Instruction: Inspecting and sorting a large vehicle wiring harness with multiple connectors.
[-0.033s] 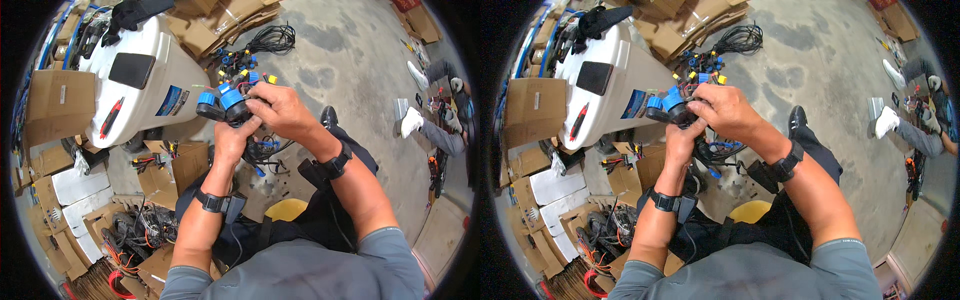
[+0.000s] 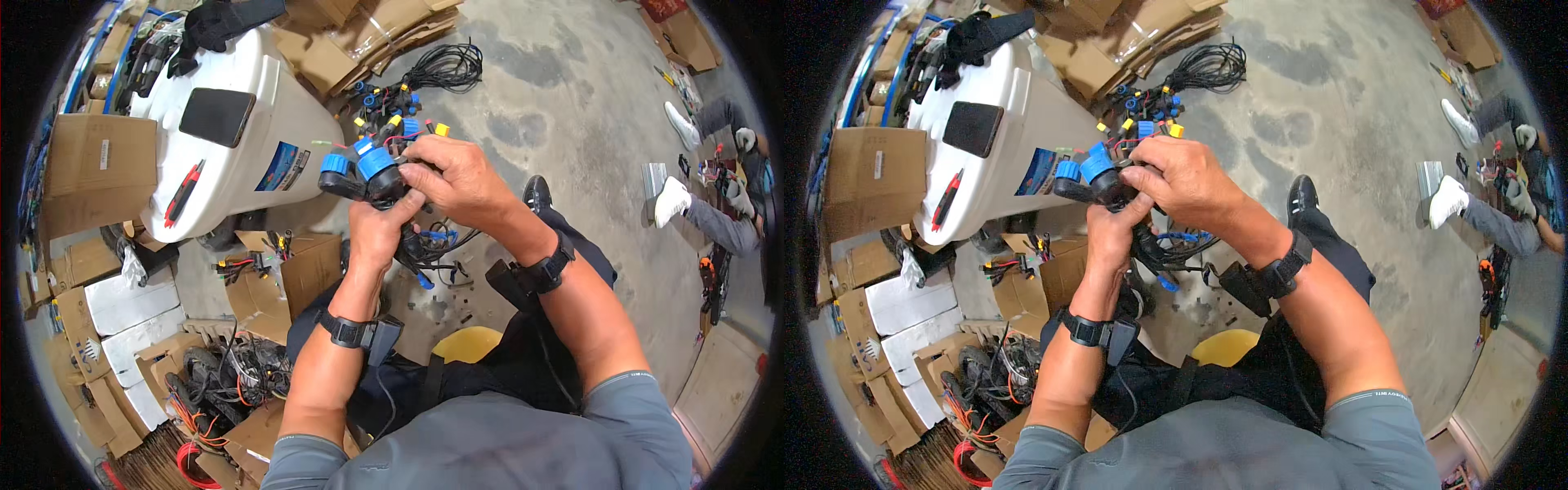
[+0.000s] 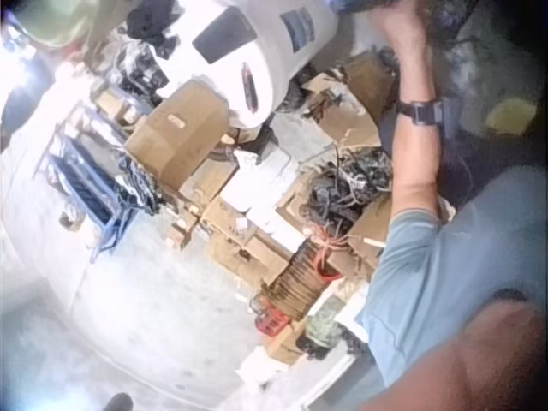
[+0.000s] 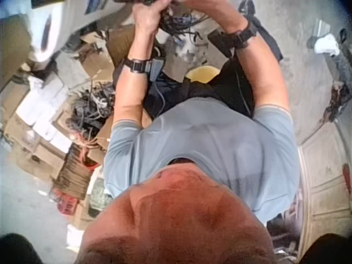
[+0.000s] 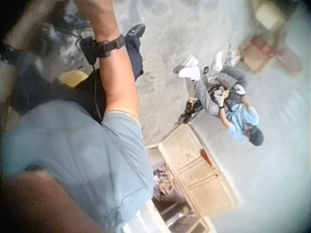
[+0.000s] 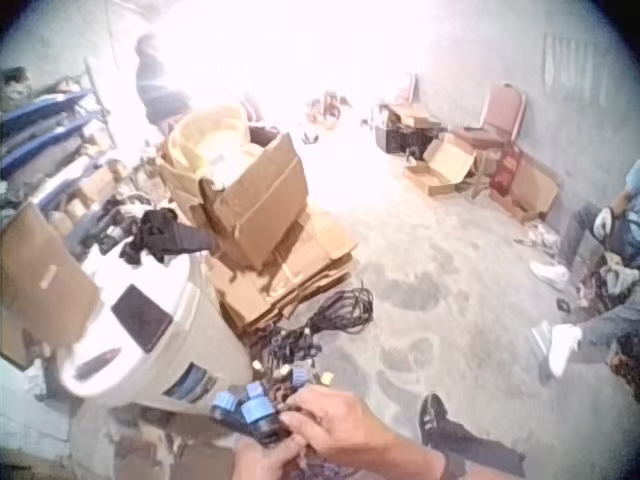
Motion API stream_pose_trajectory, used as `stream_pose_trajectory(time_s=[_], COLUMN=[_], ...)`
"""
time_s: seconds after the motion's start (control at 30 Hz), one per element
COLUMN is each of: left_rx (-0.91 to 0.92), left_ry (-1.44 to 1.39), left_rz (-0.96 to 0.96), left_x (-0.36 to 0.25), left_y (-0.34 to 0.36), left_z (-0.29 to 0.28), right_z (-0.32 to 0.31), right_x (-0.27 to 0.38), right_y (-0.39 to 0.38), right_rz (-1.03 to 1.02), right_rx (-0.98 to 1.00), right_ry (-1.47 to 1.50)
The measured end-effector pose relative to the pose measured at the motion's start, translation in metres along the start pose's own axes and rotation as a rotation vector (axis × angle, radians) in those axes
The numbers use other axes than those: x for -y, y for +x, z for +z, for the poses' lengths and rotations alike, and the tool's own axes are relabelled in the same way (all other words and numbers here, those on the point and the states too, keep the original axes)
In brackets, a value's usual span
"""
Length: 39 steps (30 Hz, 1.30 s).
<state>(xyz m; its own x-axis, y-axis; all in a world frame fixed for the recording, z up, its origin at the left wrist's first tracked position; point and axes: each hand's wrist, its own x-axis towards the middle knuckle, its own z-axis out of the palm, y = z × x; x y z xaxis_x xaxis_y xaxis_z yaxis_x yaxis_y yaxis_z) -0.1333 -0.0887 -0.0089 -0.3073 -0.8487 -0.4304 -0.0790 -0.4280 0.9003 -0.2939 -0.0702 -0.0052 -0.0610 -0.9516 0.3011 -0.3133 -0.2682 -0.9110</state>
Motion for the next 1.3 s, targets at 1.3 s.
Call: stream_pose_trajectory(time_s=[1.3], left_rx=[0.339], left_ry=[0.335], left_rz=[0.352], left_x=[0.032], left_y=[-0.004], left_z=[-0.028], right_z=[-0.017], right_x=[-0.016], right_y=[-0.01], right_rz=[0.416], right_rx=[-0.049], right_ry=[0.286])
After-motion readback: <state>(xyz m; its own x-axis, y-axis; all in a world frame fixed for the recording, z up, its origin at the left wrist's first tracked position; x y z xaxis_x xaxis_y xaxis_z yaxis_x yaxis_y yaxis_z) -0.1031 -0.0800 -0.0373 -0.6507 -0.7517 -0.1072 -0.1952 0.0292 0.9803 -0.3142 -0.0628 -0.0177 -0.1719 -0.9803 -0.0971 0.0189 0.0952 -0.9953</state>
